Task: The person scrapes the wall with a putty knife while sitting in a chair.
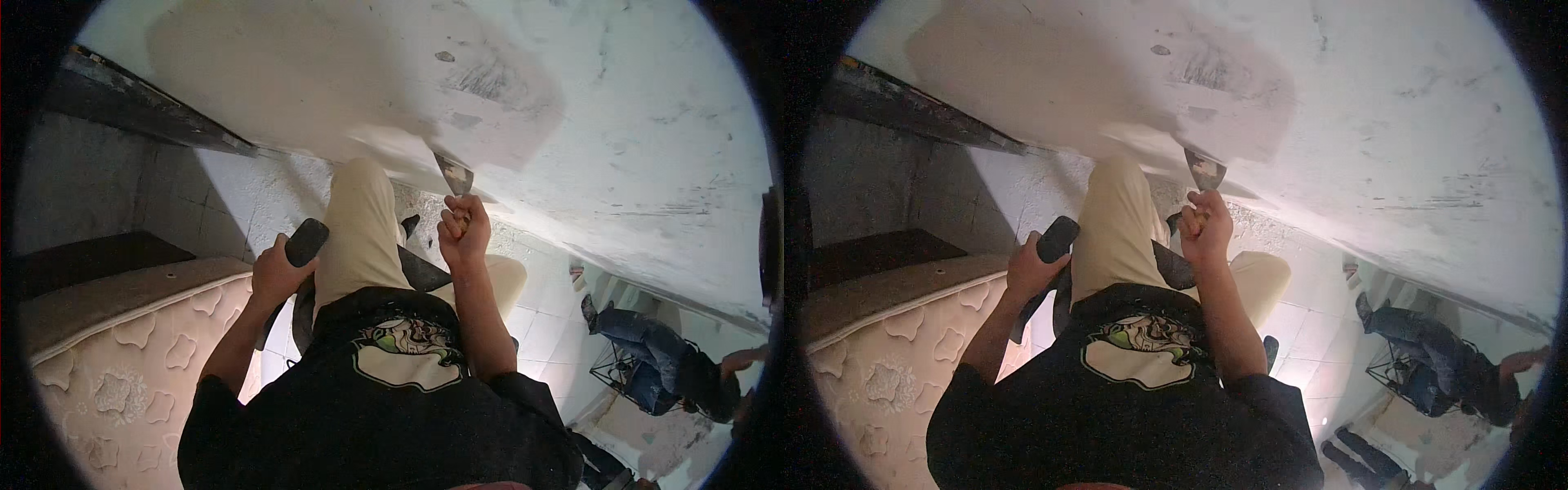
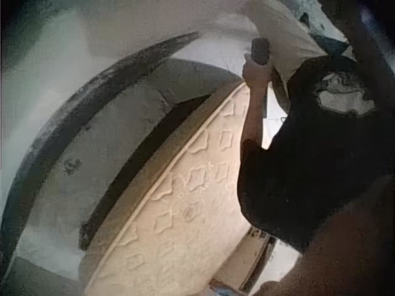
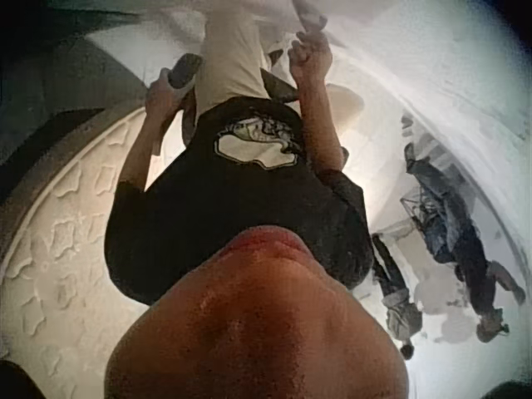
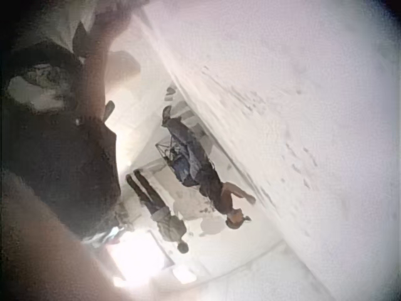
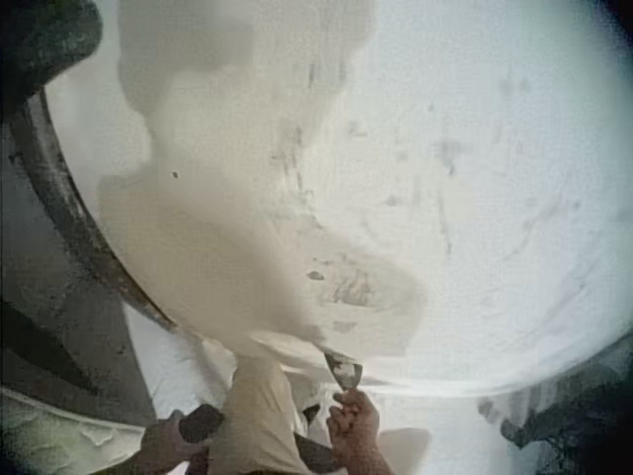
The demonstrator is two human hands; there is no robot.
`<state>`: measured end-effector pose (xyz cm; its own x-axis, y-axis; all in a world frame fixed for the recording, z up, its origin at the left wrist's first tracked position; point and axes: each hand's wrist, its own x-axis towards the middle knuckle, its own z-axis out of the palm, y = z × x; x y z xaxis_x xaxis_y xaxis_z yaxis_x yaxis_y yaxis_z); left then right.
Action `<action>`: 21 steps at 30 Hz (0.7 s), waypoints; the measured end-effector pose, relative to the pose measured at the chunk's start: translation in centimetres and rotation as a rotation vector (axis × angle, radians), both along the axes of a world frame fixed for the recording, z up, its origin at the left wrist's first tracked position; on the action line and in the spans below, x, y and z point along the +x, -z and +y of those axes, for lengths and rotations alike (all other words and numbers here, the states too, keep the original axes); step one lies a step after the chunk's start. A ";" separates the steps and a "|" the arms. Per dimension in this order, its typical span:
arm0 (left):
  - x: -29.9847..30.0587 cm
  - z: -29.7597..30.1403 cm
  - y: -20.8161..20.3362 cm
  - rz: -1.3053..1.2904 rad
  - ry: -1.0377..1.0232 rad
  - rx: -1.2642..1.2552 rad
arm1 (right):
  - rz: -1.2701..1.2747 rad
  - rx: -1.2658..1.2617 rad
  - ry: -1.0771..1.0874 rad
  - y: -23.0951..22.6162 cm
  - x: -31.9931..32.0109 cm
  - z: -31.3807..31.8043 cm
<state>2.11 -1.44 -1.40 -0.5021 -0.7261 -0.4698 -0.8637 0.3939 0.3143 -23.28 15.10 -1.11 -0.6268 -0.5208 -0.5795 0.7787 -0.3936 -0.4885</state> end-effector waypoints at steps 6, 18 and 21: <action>0.6 -0.1 0.8 0.018 0.004 -0.016 | 0.013 0.037 0.016 -1.5 0.9 -0.6; -0.2 -0.1 -0.3 -0.041 0.020 0.032 | 0.040 -0.001 -0.084 -1.2 1.7 -0.6; 0.0 -0.1 -0.1 -0.048 0.014 0.029 | -0.009 0.002 -0.038 -1.6 1.6 -0.3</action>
<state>2.15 -1.55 -1.29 -0.4885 -0.7047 -0.5146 -0.8726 0.3972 0.2844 -21.64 14.79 0.53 -0.6015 -0.5430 -0.5860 0.7974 -0.3624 -0.4826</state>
